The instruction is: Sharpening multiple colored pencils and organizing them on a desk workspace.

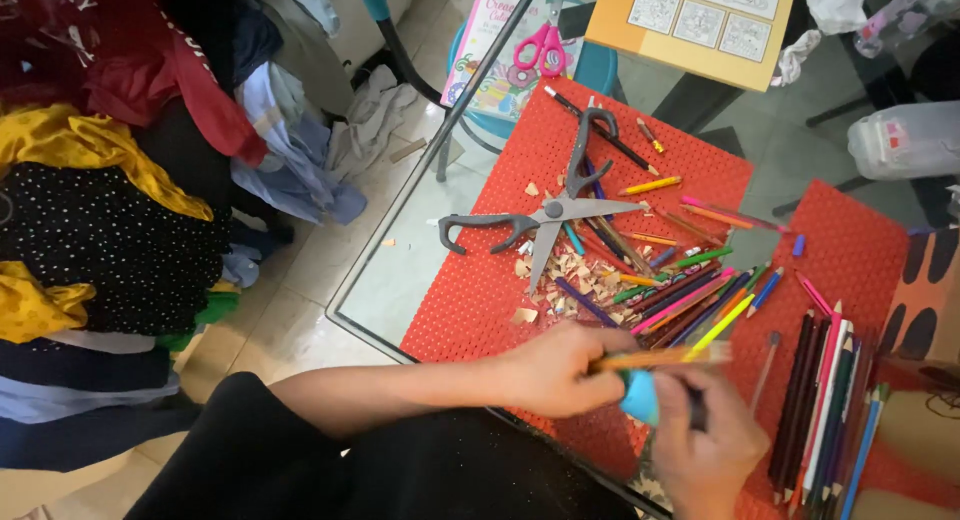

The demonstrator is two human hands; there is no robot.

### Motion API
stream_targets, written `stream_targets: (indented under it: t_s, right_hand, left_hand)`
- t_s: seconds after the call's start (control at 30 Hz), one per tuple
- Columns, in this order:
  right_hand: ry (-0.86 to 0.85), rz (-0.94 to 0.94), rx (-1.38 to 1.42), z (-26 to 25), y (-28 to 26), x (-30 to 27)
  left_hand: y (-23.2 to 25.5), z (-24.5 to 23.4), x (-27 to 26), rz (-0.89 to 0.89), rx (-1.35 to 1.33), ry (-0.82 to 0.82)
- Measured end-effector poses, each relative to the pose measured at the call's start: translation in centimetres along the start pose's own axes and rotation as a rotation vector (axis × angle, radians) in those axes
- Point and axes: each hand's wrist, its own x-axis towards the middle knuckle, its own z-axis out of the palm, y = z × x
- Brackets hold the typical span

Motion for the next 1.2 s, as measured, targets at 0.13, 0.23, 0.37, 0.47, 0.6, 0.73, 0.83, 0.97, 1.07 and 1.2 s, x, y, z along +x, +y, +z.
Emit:
stream_targets:
  t_s: [0.13, 0.23, 0.37, 0.47, 0.6, 0.73, 0.83, 0.97, 1.07, 1.2]
  right_hand:
    - [-0.251, 0.11, 0.485, -0.6, 1.7, 0.7]
    - [-0.366, 0.149, 0.596, -0.3, 1.8, 0.8]
    - [-0.357, 0.101, 0.327, -0.6, 1.7, 0.9]
    - [-0.265, 0.109, 0.571, 0.2, 3.9, 0.1]
    - [-0.137, 0.182, 0.746, 0.1, 2.6, 0.5]
    - [-0.06, -0.036, 0.718, 0.3, 3.2, 0.2]
    - [-0.058, -0.067, 0.745, 0.3, 2.7, 0.6]
    - [-0.054, -0.12, 0.804, 0.3, 2.0, 1.0]
    - [-0.035, -0.122, 0.866, 0.1, 0.5, 1.4]
    - [-0.03, -0.168, 0.894, 0.6, 1.8, 1.1]
  left_hand:
    - [-0.7, -0.5, 0.5, -0.094, -0.535, -0.097]
    - [-1.0, -0.9, 0.6, -0.087, -0.672, -0.116]
    - [-1.3, -0.5, 0.8, -0.052, -0.618, -0.079]
    - [1.3, -3.0, 1.1, -0.037, -0.381, -0.002]
    - [4.2, -6.2, 0.5, -0.167, -0.174, 0.075]
    - [6.4, -8.5, -1.2, -0.093, -0.108, 0.042]
    - [7.0, -9.0, -2.0, 0.042, 0.062, 0.02]
    - [8.3, -10.0, -2.2, 0.249, 0.344, 0.079]
    - [8.7, -10.2, -2.5, 0.341, 0.418, 0.136]
    - [8.9, -10.5, -2.4, 0.367, 0.467, 0.116]
